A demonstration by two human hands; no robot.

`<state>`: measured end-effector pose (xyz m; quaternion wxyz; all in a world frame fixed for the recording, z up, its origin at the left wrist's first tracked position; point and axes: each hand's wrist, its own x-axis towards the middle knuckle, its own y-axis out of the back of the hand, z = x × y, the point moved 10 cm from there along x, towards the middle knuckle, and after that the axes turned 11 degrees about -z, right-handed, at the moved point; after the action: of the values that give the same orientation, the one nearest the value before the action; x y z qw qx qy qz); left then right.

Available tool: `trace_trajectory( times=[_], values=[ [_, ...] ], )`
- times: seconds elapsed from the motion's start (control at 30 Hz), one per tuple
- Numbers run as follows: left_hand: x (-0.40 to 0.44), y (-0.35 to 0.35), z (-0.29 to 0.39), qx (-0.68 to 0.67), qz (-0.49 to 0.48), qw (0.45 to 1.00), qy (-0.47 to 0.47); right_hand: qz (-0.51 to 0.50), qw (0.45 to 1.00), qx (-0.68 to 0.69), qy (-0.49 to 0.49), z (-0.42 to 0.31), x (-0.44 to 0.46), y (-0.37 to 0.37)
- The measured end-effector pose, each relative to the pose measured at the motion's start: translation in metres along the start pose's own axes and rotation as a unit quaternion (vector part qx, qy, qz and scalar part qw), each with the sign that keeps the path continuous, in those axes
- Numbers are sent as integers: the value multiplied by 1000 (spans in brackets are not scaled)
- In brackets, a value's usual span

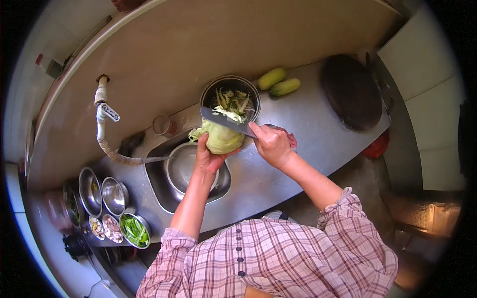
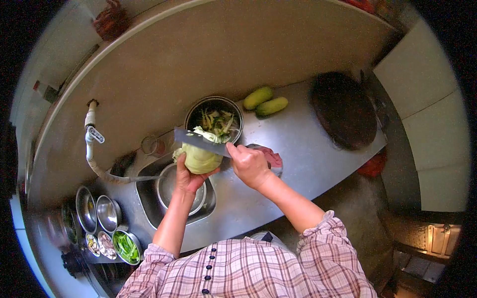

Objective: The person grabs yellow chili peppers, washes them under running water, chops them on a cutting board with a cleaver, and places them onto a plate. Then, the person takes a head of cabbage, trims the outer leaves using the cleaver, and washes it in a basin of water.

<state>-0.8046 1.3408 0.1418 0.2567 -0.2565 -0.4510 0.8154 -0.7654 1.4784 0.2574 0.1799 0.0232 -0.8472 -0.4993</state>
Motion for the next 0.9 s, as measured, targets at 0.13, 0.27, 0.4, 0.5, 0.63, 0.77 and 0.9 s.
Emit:
trace_trajectory(
  times=[0.13, 0.27, 0.4, 0.5, 0.63, 0.77, 0.9],
  values=[
    [-5, 12, -1, 33, 12, 999, -10, -38, 995, 51, -81, 10, -2, -9],
    [-3, 13, 6, 49, 9, 998, -30, -69, 988, 77, -113, 13, -2, -9],
    [-14, 21, -3, -16, -7, 999, -32, -153, 818, 447, -329, 51, -25, -31],
    [-19, 9, -3, -27, -16, 999, -32, -95, 833, 456, -299, 50, -18, -27],
    [-27, 8, -7, -37, -29, 999, -25, -28, 872, 431, -230, 19, 20, 11],
    [-38, 15, -17, -79, -45, 996, -24, 43, 891, 441, -99, -37, 84, 39],
    [-60, 24, -14, -73, -37, 996, -37, 74, 876, 463, 115, -117, 138, 37]
  ],
)
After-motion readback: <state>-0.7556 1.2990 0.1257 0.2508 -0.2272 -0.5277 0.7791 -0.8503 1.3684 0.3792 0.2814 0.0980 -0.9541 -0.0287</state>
